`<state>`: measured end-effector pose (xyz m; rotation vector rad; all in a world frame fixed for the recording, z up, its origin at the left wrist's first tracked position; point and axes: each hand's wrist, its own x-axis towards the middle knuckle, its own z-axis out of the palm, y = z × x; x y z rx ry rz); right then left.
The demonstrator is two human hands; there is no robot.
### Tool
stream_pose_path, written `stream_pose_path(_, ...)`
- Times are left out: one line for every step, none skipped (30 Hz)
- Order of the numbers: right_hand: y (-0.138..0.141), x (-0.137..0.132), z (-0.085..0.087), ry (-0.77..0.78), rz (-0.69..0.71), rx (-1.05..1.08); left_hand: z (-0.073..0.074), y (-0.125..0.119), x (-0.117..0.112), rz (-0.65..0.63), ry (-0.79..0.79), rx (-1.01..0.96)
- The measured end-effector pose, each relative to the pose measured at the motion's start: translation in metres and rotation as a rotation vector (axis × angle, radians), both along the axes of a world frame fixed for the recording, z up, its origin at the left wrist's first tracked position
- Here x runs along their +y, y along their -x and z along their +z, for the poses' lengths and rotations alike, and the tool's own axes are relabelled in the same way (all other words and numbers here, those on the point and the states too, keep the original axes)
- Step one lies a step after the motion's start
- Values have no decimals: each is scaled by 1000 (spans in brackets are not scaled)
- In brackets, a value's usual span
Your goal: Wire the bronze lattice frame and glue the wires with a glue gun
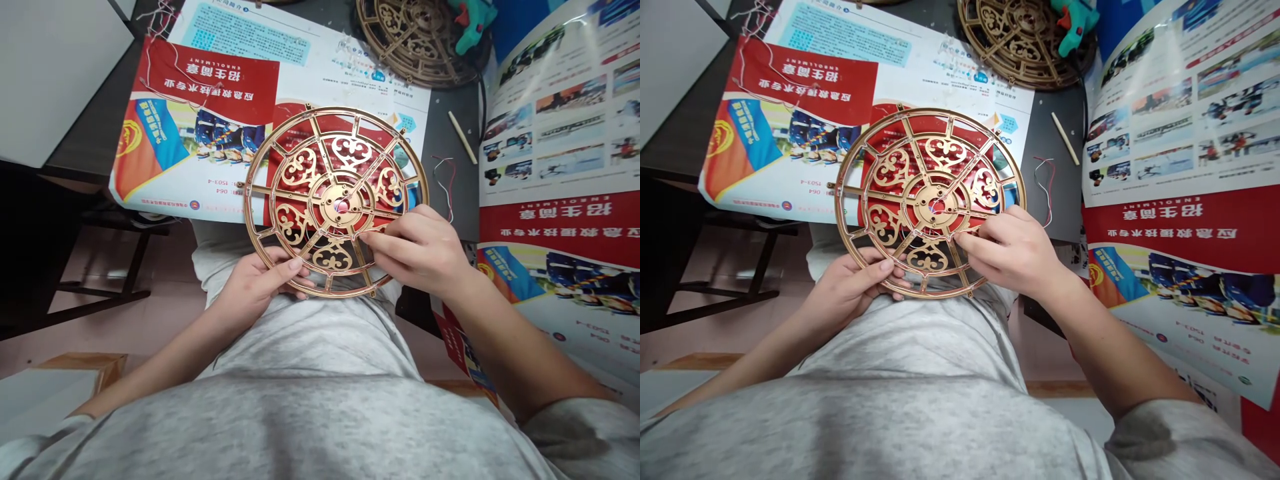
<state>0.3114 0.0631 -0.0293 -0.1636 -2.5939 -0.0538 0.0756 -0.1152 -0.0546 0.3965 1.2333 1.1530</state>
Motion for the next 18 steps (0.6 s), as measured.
stream_pose_path(-1,0,-1,6,-4,19,0,0,0,0,2,-4)
stream_pose_path(-2,0,-2,10,-9,36,0,0,1,2,3,-7)
stream_pose_path(-3,-1,-3,13,-15,49,0,-1,1,2,4,-9)
stream_pose_path(-3,-2,-4,17,-19,56,0,-1,2,4,4,-10)
stream_pose_path(-4,-2,-5,19,-23,56,1,-1,2,8,5,-10)
stream_pose_path(-4,-3,-5,19,-28,55,1,-1,2,12,6,-10)
stream_pose_path(-5,-4,-5,18,-36,53,2,-1,2,15,8,-9)
stream_pose_path(-5,-5,-5,15,-45,49,3,-1,2,17,9,-7)
stream_pose_path(-4,-5,-5,11,-53,45,3,-1,2,18,9,-4)
stream_pose_path(-4,-6,-4,7,-58,39,3,-1,2,16,10,0)
stream_pose_path(-4,-6,-4,5,-60,32,3,-1,1,15,10,4)
stream_pose_path(-3,-6,-4,4,-62,25,2,-1,1,13,10,8)
stream_pose_path(-3,-6,-3,4,-62,17,2,-1,1,14,10,13)
stream_pose_path(-3,-6,-3,4,-64,8,1,-1,1,15,10,16)
stream_pose_path(-2,-6,-3,3,-67,0,0,-1,1,17,9,18)
stream_pose_path(-2,-6,-3,1,-72,-8,-1,-1,1,18,8,18)
stream_pose_path(-2,-6,-4,-2,-76,-16,-2,-1,1,20,8,17)
stream_pose_path(-2,-6,-4,-5,-78,-21,-2,-1,1,21,9,15)
